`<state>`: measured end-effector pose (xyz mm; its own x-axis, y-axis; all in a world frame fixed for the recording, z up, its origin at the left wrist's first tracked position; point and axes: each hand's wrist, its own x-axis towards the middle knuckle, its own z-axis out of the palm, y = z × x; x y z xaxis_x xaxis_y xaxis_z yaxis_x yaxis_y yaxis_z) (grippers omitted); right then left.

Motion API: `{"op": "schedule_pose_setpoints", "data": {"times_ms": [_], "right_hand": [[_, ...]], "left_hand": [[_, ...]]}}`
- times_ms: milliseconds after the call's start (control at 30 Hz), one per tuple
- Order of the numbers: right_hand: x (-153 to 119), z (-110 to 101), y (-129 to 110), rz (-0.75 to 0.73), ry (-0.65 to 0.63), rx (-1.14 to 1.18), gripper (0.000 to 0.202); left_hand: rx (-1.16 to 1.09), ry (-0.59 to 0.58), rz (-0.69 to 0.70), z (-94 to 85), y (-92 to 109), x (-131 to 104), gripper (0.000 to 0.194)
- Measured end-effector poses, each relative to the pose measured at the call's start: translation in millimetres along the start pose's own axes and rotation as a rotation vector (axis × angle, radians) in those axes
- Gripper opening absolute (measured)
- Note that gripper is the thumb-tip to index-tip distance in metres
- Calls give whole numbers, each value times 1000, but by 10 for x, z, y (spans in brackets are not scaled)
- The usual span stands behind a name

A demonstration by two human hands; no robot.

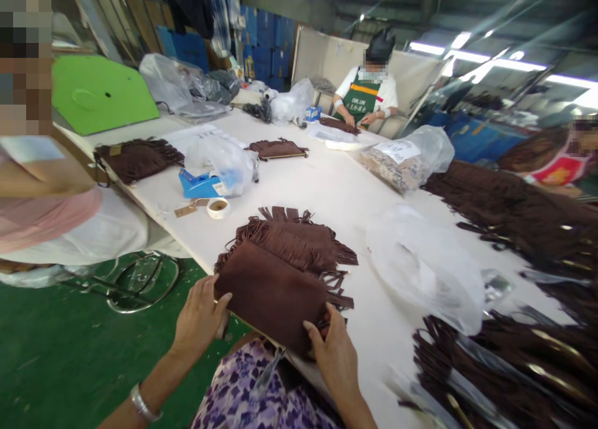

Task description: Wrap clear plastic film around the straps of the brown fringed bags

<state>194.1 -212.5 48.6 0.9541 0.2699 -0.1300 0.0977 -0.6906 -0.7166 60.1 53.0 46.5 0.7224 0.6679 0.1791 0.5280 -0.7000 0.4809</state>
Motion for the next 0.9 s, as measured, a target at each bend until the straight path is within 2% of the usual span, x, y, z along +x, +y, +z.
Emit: {"op": "schedule_pose_setpoints", "data": {"times_ms": [100, 200, 300, 400, 500, 567, 667, 800, 900], "right_hand": [[149, 244, -16, 113, 7, 136, 66], [246, 295, -32, 148, -70, 398, 60], [308, 94, -168, 16, -115, 428, 47], [442, -199, -396, -146, -115, 318, 39], [713, -370, -495, -195, -33, 360, 41], [936, -374, -395, -161, 56, 412, 44], [1237, -288, -38, -42, 158, 350, 50], [1423, -199, 399, 59, 113, 207, 50], [1421, -220, 462, 32, 79, 195, 43]], "left_hand": [[18, -79, -84, 52, -142, 191, 53], [-175, -218, -240, 42, -276, 346, 47], [-415, -341, -290, 9, -296, 439, 35], [-504, -343, -301, 18, -185, 482, 30], [-549, -333, -320, 65, -21, 511, 30], [-597, -324, -286, 89, 85, 518, 35], [-578, -238, -180, 86, 211, 493, 41], [-358, -85, -145, 74, 296, 423, 35], [-220, -84, -93, 115, 295, 372, 31]]}}
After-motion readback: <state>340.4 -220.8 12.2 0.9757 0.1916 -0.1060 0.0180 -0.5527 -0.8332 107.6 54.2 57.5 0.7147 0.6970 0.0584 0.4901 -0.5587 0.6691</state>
